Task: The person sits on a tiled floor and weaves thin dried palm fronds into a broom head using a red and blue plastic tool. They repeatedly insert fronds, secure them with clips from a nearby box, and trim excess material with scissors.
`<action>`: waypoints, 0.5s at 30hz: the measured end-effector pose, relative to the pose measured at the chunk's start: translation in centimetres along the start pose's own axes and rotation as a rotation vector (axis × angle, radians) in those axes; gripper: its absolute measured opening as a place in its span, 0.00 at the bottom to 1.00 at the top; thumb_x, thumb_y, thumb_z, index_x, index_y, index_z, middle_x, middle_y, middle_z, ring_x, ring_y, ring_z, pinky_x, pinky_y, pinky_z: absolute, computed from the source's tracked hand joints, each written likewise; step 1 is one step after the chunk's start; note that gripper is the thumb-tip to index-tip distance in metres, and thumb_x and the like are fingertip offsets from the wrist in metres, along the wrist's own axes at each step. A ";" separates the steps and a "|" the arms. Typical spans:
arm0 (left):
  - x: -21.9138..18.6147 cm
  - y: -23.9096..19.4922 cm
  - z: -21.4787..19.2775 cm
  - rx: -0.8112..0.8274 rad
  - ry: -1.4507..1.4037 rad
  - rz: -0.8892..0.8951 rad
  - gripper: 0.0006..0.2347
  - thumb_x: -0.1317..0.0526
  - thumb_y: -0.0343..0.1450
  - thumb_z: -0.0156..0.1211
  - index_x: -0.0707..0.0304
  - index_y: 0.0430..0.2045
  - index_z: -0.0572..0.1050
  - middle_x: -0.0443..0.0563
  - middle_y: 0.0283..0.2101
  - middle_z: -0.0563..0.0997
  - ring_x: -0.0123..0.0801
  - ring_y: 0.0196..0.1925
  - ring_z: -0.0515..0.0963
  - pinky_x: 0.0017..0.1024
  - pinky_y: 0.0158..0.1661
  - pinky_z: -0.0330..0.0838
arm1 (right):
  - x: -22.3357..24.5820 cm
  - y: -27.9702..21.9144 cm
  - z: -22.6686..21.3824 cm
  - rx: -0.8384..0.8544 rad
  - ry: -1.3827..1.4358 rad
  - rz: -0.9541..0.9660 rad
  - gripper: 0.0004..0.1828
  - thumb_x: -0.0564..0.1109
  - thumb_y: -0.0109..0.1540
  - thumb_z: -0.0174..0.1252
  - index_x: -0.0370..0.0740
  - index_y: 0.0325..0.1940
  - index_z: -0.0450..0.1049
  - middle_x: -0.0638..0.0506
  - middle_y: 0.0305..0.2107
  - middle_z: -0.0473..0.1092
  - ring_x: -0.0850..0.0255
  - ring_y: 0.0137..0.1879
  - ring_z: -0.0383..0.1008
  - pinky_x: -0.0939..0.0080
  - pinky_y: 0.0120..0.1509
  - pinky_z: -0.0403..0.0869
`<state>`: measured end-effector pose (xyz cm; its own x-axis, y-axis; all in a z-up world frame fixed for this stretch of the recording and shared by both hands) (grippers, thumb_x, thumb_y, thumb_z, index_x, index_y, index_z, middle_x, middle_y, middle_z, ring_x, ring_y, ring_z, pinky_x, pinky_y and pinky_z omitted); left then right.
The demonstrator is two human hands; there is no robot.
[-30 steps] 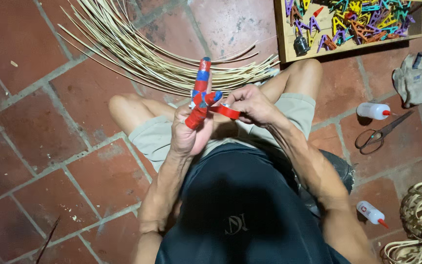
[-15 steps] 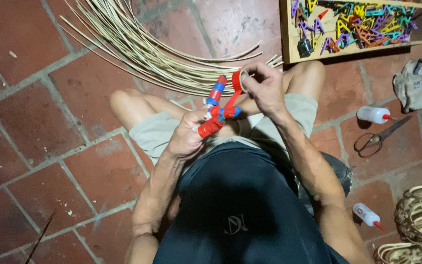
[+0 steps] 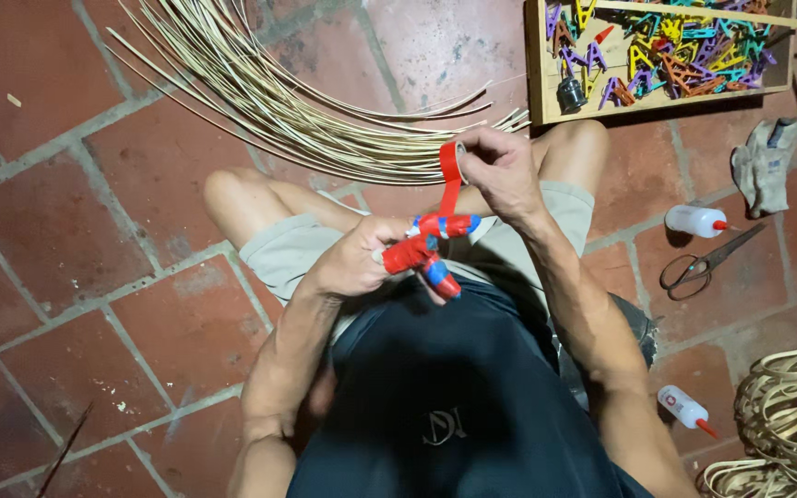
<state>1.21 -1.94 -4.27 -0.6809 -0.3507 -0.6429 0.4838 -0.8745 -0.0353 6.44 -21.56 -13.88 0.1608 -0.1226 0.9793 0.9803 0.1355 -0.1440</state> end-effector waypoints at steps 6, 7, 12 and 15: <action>0.9 0.1 0.8 -0.129 0.262 -0.197 0.17 0.66 0.78 0.57 0.71 0.62 0.72 0.57 0.39 0.82 0.38 0.40 0.88 0.30 0.36 0.84 | 0.5 0.2 0.4 0.011 0.061 0.041 0.11 0.37 0.67 0.60 0.31 0.53 0.79 0.56 0.33 0.75 0.74 0.34 0.68 0.73 0.37 0.67; 0.8 0.2 1.0 -0.114 0.308 -0.208 0.15 0.66 0.77 0.58 0.71 0.59 0.74 0.56 0.38 0.83 0.36 0.39 0.88 0.28 0.35 0.84 | 1.1 0.3 0.4 0.037 0.086 0.024 0.12 0.37 0.67 0.61 0.31 0.54 0.78 0.55 0.36 0.76 0.73 0.38 0.71 0.72 0.41 0.71; 0.0 0.8 1.8 -0.100 0.659 -0.255 0.16 0.64 0.73 0.63 0.61 0.57 0.76 0.48 0.27 0.85 0.24 0.24 0.82 0.22 0.26 0.77 | 4.3 0.7 0.5 0.119 0.188 0.009 0.15 0.40 0.67 0.62 0.30 0.57 0.76 0.50 0.43 0.79 0.71 0.46 0.79 0.68 0.52 0.79; -1.0 1.2 2.4 -0.128 0.838 -0.112 0.19 0.63 0.72 0.65 0.54 0.60 0.75 0.45 0.23 0.83 0.22 0.21 0.78 0.23 0.27 0.74 | 6.1 0.6 0.3 0.052 0.133 0.008 0.14 0.39 0.68 0.62 0.30 0.56 0.78 0.52 0.34 0.77 0.74 0.30 0.69 0.73 0.30 0.64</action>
Point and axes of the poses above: each hand's wrist, its own y-axis towards the middle knuckle, its own z-axis out of the palm, x = y × z, the point moved 5 cm from there along y, towards the middle knuckle
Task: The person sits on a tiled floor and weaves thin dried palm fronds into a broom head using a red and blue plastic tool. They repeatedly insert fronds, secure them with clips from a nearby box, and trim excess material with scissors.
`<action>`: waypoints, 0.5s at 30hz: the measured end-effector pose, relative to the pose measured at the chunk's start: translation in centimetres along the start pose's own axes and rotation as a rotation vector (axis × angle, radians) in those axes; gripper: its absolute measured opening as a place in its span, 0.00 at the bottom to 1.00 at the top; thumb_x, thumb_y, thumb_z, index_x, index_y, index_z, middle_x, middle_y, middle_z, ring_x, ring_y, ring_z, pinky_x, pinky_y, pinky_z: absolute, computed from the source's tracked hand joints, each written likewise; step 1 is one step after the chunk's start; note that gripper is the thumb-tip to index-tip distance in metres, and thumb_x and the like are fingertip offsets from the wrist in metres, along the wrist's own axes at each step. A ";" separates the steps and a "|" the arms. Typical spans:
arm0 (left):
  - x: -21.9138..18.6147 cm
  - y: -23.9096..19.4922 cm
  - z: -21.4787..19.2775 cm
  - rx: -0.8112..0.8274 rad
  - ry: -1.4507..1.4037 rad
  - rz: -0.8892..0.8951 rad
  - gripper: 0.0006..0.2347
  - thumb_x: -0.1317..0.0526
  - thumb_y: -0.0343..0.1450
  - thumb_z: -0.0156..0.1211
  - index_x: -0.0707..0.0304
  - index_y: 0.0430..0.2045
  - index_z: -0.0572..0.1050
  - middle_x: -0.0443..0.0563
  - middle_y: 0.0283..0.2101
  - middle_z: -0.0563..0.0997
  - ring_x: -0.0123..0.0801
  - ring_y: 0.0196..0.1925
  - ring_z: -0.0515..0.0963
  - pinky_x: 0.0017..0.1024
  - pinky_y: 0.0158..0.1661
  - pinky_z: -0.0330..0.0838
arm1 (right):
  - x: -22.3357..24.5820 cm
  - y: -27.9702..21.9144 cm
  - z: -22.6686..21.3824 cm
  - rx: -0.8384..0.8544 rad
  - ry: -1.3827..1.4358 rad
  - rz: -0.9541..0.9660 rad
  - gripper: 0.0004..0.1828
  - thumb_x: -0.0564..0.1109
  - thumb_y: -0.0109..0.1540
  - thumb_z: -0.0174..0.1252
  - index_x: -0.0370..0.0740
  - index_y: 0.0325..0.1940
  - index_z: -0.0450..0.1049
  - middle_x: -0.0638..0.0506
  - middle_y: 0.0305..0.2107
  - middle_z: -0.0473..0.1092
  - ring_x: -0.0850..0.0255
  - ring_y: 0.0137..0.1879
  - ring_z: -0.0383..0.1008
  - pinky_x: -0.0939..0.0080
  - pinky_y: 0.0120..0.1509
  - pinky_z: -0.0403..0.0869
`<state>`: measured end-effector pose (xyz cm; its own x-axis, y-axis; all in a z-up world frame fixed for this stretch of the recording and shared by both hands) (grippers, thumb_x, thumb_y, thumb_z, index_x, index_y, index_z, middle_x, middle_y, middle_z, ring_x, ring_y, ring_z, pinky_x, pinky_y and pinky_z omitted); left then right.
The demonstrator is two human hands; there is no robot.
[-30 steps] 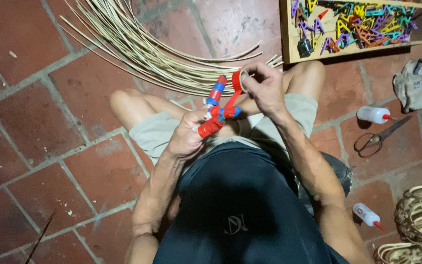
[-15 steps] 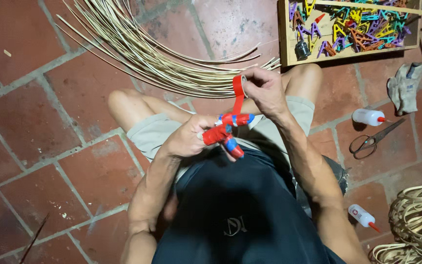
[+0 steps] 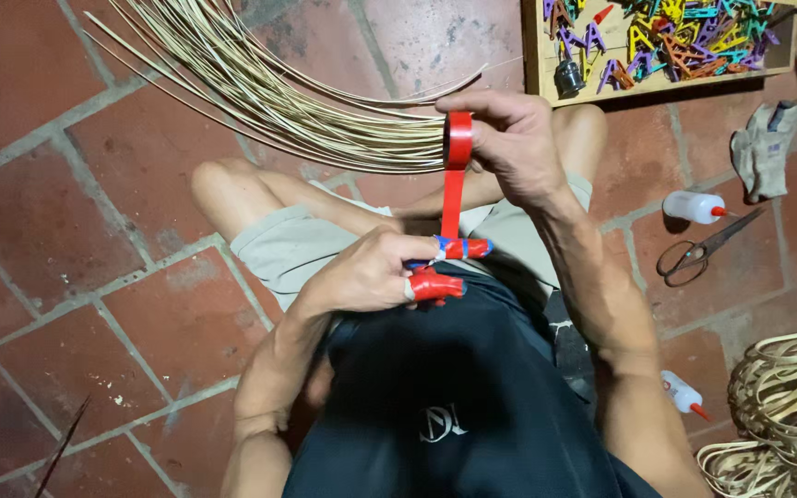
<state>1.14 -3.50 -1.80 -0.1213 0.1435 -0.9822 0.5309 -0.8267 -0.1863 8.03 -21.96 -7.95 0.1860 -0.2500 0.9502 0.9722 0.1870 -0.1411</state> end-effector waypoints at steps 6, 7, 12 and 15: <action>-0.3 -0.3 -0.3 -0.083 0.397 -0.008 0.08 0.58 0.69 0.70 0.56 0.39 0.83 0.55 0.14 0.68 0.42 0.16 0.70 0.38 0.24 0.62 | 1.8 -0.4 0.4 -0.041 0.014 0.043 0.09 0.37 0.68 0.61 0.30 0.51 0.80 0.53 0.25 0.74 0.73 0.22 0.64 0.72 0.22 0.59; -0.4 -0.4 -0.3 -0.098 0.397 0.013 0.09 0.58 0.69 0.70 0.57 0.39 0.82 0.56 0.15 0.69 0.43 0.17 0.71 0.39 0.24 0.63 | 1.9 -0.4 0.4 -0.042 0.032 0.058 0.09 0.37 0.68 0.61 0.30 0.51 0.80 0.53 0.26 0.73 0.73 0.22 0.64 0.72 0.23 0.59; -1.4 -0.5 -0.5 -0.195 0.441 0.099 0.11 0.61 0.69 0.66 0.56 0.45 0.80 0.56 0.18 0.73 0.47 0.20 0.75 0.41 0.24 0.65 | 2.0 -0.2 0.3 -0.039 0.159 0.155 0.11 0.34 0.66 0.59 0.28 0.52 0.78 0.45 0.32 0.78 0.72 0.21 0.64 0.72 0.21 0.58; -0.9 -0.5 -0.4 -0.172 0.544 -0.068 0.15 0.62 0.68 0.66 0.52 0.49 0.82 0.61 0.14 0.71 0.54 0.17 0.72 0.45 0.24 0.64 | 1.8 -0.2 0.9 0.043 0.379 0.249 0.15 0.34 0.65 0.55 0.28 0.55 0.77 0.40 0.39 0.81 0.73 0.19 0.64 0.72 0.21 0.60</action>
Point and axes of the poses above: each hand's wrist, its own y-axis towards the middle knuckle, its own z-axis out of the palm, x = y × z, the point moved 5 cm from there along y, towards the middle knuckle
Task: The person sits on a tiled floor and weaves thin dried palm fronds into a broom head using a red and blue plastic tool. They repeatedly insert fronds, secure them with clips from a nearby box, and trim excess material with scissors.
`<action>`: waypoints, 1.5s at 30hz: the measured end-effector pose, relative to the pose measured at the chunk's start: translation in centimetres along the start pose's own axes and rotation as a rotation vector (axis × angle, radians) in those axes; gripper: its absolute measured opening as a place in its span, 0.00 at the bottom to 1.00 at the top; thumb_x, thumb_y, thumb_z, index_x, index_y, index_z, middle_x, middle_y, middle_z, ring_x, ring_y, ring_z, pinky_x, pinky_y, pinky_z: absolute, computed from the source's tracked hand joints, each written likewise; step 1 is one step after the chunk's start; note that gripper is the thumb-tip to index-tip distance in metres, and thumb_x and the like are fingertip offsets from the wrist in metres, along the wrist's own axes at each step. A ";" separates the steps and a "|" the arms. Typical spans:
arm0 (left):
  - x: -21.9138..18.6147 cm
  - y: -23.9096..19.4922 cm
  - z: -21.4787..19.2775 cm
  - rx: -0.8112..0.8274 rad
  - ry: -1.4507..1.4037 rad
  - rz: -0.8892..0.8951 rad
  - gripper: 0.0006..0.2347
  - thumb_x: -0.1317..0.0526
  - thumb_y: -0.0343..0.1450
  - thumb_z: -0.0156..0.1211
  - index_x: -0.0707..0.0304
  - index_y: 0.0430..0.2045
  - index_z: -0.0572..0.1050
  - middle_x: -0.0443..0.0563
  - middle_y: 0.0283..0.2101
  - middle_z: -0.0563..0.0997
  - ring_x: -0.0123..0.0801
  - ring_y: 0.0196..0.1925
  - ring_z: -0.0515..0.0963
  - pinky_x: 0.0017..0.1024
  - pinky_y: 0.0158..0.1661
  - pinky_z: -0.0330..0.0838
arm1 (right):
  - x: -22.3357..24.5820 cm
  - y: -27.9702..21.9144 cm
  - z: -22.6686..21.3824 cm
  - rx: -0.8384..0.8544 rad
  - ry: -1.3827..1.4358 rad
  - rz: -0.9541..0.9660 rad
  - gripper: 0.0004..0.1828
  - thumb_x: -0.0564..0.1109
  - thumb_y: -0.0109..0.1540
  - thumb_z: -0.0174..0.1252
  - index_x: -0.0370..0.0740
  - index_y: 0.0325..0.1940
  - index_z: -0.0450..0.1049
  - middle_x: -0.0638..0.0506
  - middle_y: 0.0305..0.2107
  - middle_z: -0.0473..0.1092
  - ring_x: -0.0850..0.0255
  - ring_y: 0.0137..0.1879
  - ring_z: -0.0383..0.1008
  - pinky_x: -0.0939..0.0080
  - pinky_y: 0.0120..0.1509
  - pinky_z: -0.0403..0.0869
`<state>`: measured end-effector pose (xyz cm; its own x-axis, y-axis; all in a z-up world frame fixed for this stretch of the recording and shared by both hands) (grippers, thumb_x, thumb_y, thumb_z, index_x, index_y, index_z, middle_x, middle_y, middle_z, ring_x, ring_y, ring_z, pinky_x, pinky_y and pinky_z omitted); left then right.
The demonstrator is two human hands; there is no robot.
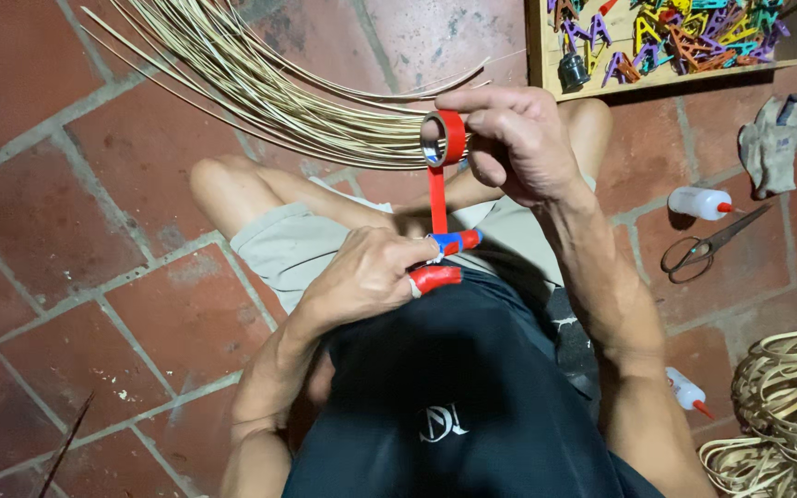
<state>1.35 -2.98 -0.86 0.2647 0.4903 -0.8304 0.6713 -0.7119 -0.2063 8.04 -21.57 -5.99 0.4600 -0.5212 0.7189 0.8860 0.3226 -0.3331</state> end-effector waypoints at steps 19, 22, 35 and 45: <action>1.9 -0.2 -0.2 -0.148 -0.086 0.022 0.06 0.70 0.64 0.62 0.67 0.32 0.75 0.62 0.24 0.75 0.57 0.29 0.77 0.45 0.30 0.69 | 2.5 -7.8 3.8 -0.041 -0.135 -0.170 0.15 0.30 0.64 0.59 0.24 0.55 0.74 0.32 0.40 0.78 0.68 0.20 0.66 0.70 0.22 0.65; 1.8 -0.3 -0.6 -0.200 -0.070 0.051 0.07 0.69 0.63 0.63 0.67 0.33 0.75 0.62 0.25 0.76 0.56 0.29 0.78 0.44 0.30 0.69 | 2.2 -9.4 3.8 -0.044 -0.133 -0.154 0.16 0.30 0.64 0.59 0.24 0.56 0.72 0.31 0.41 0.78 0.67 0.22 0.68 0.69 0.24 0.68; 2.0 -0.1 -1.0 0.014 -0.868 -0.029 0.38 0.60 0.63 0.78 0.63 0.67 0.60 0.55 0.58 0.77 0.32 0.56 0.81 0.32 0.58 0.74 | -4.6 -12.8 2.3 -0.124 -0.109 -0.130 0.19 0.35 0.66 0.58 0.28 0.61 0.69 0.37 0.43 0.77 0.67 0.28 0.73 0.69 0.29 0.72; 4.6 -0.2 2.0 -0.004 -1.123 -0.089 0.38 0.55 0.64 0.77 0.81 0.66 0.66 0.58 0.72 0.70 0.31 0.49 0.71 0.29 0.60 0.68 | -5.9 -13.1 2.3 -0.109 -0.157 -0.163 0.18 0.34 0.63 0.64 0.27 0.56 0.73 0.43 0.38 0.76 0.68 0.32 0.72 0.69 0.33 0.73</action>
Point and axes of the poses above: each hand's wrist, its own y-axis towards the middle knuckle, its own z-axis out of the palm, x = y × z, the point moved 5 cm from there along y, towards the middle knuckle
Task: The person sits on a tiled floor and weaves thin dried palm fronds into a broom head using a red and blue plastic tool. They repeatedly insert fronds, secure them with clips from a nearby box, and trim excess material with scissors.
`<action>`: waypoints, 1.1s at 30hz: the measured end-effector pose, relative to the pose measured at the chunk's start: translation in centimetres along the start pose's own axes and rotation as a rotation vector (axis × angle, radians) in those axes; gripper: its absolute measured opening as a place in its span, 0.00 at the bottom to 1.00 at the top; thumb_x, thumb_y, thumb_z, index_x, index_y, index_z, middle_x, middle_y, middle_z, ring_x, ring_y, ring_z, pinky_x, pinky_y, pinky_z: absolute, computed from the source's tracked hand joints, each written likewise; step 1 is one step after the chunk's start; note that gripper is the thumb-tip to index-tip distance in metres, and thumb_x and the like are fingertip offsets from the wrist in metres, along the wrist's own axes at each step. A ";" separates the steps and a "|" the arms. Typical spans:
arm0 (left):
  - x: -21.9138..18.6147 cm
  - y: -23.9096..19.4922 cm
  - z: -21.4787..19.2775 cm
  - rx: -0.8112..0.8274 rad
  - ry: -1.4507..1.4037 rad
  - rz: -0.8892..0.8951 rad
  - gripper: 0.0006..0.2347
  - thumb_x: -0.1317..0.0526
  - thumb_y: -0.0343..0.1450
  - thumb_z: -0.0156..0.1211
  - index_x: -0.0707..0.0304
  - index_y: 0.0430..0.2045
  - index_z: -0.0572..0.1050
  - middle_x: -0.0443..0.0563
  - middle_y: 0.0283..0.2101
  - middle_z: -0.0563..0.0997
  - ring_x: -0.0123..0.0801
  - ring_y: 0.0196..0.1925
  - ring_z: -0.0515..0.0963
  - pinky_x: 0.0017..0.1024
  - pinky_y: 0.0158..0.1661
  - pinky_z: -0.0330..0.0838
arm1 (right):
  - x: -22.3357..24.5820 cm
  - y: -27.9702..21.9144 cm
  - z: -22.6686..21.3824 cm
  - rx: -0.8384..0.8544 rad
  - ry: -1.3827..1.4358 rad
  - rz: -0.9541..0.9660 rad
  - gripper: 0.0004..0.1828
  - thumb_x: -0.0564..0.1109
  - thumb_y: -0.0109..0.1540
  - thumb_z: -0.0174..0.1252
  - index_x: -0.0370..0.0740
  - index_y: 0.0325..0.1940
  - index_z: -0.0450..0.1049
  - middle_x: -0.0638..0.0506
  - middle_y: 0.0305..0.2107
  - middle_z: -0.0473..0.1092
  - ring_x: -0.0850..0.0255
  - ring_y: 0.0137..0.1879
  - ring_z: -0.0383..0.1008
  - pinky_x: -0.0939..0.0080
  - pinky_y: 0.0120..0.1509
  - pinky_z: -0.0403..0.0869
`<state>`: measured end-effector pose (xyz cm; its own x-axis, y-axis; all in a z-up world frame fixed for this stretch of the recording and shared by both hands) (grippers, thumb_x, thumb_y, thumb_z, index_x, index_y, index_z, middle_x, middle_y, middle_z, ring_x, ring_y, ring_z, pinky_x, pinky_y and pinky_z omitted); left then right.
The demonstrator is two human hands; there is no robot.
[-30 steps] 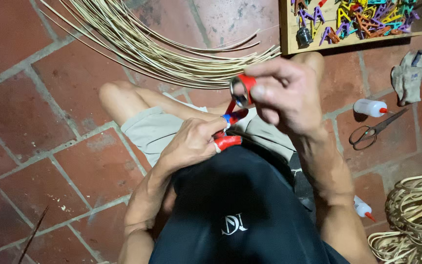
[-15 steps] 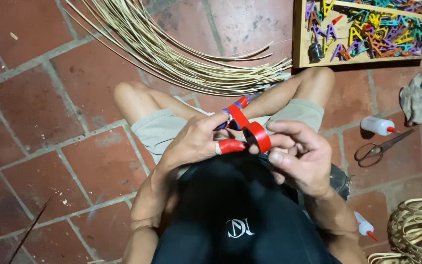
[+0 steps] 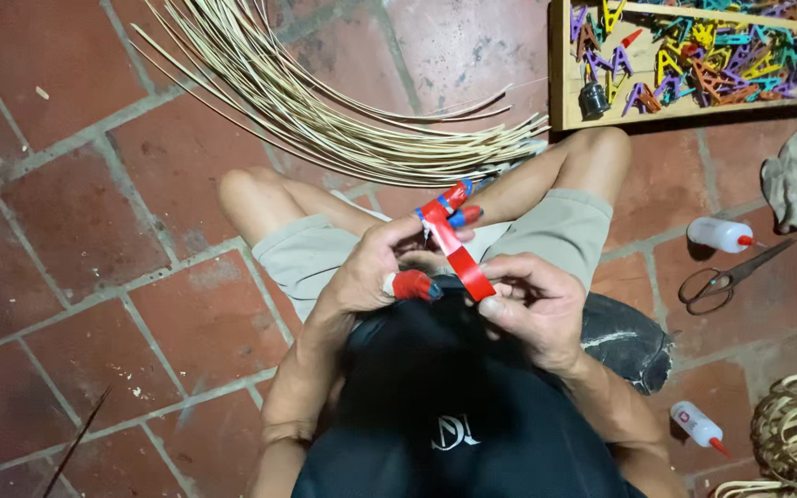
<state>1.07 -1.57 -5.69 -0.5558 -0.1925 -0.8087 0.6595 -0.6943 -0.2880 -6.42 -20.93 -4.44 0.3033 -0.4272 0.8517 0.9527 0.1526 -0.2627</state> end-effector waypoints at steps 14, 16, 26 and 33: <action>0.1 0.2 0.8 0.170 -0.340 0.204 0.50 0.35 0.66 0.68 0.69 0.76 0.51 0.65 0.76 0.61 0.50 0.79 0.61 0.46 0.78 0.55 | -0.5 2.0 -0.5 -0.023 0.028 -0.104 0.12 0.33 0.63 0.63 0.28 0.51 0.75 0.42 0.40 0.74 0.65 0.32 0.72 0.68 0.33 0.72; 0.2 0.3 1.6 0.166 -0.424 0.180 0.50 0.34 0.66 0.67 0.65 0.77 0.49 0.65 0.77 0.59 0.49 0.79 0.60 0.46 0.77 0.54 | -0.5 2.3 -0.4 0.007 0.024 -0.182 0.11 0.33 0.65 0.64 0.29 0.50 0.74 0.42 0.42 0.75 0.64 0.37 0.73 0.67 0.39 0.73; 1.1 1.1 2.5 0.052 -0.648 0.108 0.50 0.28 0.66 0.54 0.58 0.78 0.45 0.60 0.80 0.51 0.45 0.79 0.56 0.48 0.74 0.53 | 0.5 3.5 -1.1 0.019 -0.073 -0.118 0.10 0.34 0.65 0.64 0.28 0.49 0.76 0.45 0.37 0.74 0.68 0.34 0.70 0.70 0.36 0.70; 1.2 0.8 3.2 0.066 -0.769 0.116 0.44 0.36 0.69 0.62 0.48 0.77 0.45 0.59 0.77 0.54 0.46 0.77 0.59 0.51 0.74 0.54 | -0.9 4.7 -1.9 -0.064 -0.151 -0.145 0.13 0.32 0.61 0.66 0.28 0.50 0.76 0.46 0.43 0.74 0.71 0.36 0.70 0.72 0.35 0.70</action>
<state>-0.68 -4.59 -5.31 -0.6959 -0.6761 -0.2422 0.7166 -0.6758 -0.1724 -2.16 -21.57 -7.32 0.1611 -0.3019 0.9396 0.9869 0.0405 -0.1561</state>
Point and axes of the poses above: each hand's wrist, its own y-axis towards the middle knuckle, its own z-axis out of the palm, x = y × z, the point moved 5 cm from there along y, towards the middle knuckle
